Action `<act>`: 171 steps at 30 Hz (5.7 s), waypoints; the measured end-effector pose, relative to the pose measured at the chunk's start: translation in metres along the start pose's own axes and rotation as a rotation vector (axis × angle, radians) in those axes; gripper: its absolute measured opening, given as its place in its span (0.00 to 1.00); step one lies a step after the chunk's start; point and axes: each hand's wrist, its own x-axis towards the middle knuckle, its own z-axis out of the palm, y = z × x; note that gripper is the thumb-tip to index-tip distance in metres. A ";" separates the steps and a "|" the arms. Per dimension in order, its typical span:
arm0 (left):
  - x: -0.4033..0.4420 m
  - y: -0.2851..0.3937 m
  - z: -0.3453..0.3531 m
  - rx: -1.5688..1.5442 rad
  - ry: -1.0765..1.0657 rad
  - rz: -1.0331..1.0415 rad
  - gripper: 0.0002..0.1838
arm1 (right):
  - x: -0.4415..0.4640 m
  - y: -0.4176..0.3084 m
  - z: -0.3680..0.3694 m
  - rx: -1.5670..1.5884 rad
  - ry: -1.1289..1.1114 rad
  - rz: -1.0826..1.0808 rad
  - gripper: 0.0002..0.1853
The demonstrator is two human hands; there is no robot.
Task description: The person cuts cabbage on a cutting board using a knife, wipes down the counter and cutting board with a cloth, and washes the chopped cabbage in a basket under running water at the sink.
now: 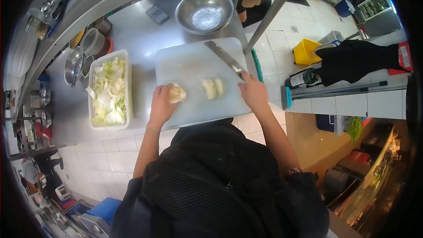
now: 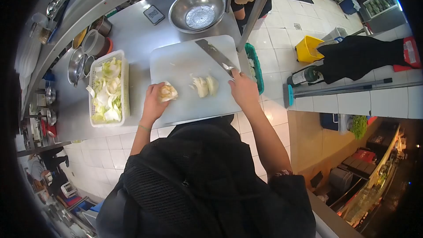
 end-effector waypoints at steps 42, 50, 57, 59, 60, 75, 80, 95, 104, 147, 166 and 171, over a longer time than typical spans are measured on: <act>0.034 0.074 0.081 -0.035 -0.090 0.082 0.30 | 0.073 0.034 -0.009 1.451 0.059 0.315 0.19; 0.035 0.023 0.100 -0.446 -0.159 -0.193 0.28 | 0.056 0.144 0.042 1.239 -0.088 0.684 0.26; 0.038 0.056 0.099 -0.301 -0.105 -0.240 0.28 | 0.042 0.143 0.042 1.153 -0.061 0.654 0.31; 0.037 0.068 0.101 -0.008 0.012 0.010 0.29 | 0.044 0.143 0.054 1.191 -0.078 0.683 0.30; 0.037 0.068 0.102 -0.005 0.016 0.006 0.29 | 0.045 0.141 0.059 1.108 -0.051 0.682 0.29; 0.039 0.063 0.079 -0.138 -0.058 -0.198 0.32 | 0.056 0.141 0.057 0.762 0.364 0.520 0.16; 0.039 0.057 0.063 -0.759 -0.127 -0.332 0.28 | 0.043 0.141 0.067 0.722 0.310 0.520 0.13; 0.029 0.103 0.056 -0.464 -0.175 -0.221 0.10 | -0.015 -0.046 0.041 1.056 -0.169 0.148 0.13; 0.023 0.009 -0.052 -0.064 0.630 -0.234 0.17 | 0.023 0.029 -0.007 0.593 0.510 0.121 0.14; 0.085 0.044 0.085 -0.773 -0.164 -0.225 0.26 | -0.072 0.024 -0.015 0.699 -0.466 0.617 0.13; 0.032 0.091 0.140 -0.204 0.083 0.455 0.14 | -0.091 0.005 -0.049 0.318 -0.168 0.167 0.22; 0.030 0.088 0.126 -0.169 0.159 0.382 0.12 | -0.076 -0.006 -0.045 0.287 -0.241 0.093 0.21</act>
